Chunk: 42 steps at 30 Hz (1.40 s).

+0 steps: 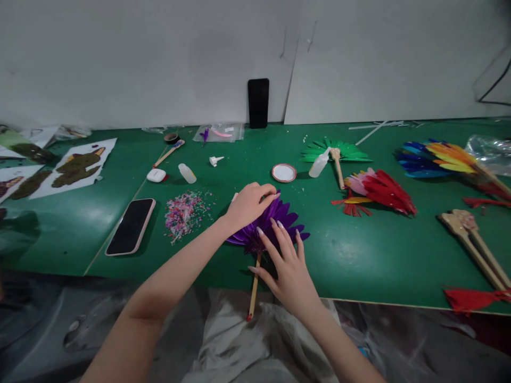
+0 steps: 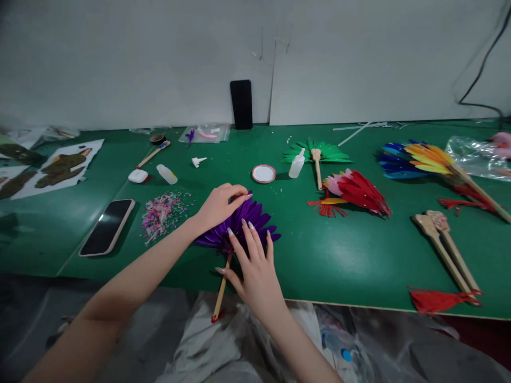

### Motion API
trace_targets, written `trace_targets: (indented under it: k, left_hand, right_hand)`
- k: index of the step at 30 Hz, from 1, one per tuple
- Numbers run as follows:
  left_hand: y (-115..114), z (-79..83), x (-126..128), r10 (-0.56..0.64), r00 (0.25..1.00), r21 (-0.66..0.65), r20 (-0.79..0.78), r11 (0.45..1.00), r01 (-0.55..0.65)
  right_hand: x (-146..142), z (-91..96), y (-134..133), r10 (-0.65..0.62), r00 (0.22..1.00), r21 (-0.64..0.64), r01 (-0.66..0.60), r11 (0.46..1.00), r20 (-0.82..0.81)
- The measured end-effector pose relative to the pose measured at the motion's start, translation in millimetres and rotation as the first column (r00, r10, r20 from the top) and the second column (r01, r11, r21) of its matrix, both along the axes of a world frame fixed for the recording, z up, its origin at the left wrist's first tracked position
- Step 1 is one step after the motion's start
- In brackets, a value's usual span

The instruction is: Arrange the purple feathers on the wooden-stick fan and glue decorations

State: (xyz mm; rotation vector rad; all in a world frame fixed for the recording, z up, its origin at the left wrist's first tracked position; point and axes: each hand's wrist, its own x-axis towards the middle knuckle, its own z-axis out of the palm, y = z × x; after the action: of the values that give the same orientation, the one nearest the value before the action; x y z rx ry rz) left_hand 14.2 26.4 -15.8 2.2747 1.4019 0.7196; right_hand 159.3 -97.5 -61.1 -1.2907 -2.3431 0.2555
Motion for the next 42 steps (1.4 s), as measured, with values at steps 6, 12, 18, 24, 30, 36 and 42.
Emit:
trace_targets:
  k: [6,12,18,24,30,36,42]
  left_hand:
    - [-1,-0.4,-6,0.076,0.993,-0.042,0.086,0.996,-0.073]
    - [-1,-4.9,-20,0.167,0.985,-0.007,0.035,0.986,-0.167]
    - [3,-11.8,-22,0.239,0.971,-0.028,0.01,0.971,-0.239]
    - [2,-11.7,-20,0.246,0.969,-0.075,-0.018,0.966,-0.246]
    - [3,-11.5,-24,0.274,0.96,-0.08,-0.048,0.957,-0.277]
    - [0,-12.7,-24,0.27,0.959,-0.091,-0.091,0.956,-0.278]
    - [-2,-8.6,-27,0.246,0.961,-0.133,-0.122,0.956,-0.262]
  right_hand:
    - [1,0.2,0,0.009,1.0,0.002,-0.009,1.0,-0.005]
    - [1,0.9,0,0.01,1.0,0.002,-0.01,1.0,0.008]
    - [0,0.4,0,0.006,0.999,-0.005,-0.006,1.0,0.031]
    - [-1,0.0,1,-0.007,0.999,-0.012,0.008,1.0,0.036]
    - [-1,-1.2,0,-0.008,0.999,-0.009,0.009,1.0,0.044]
    - [-1,-0.4,0,-0.01,0.999,-0.013,0.011,1.0,0.049]
    - [-1,-1.4,1,-0.009,0.999,-0.004,0.009,1.0,0.041]
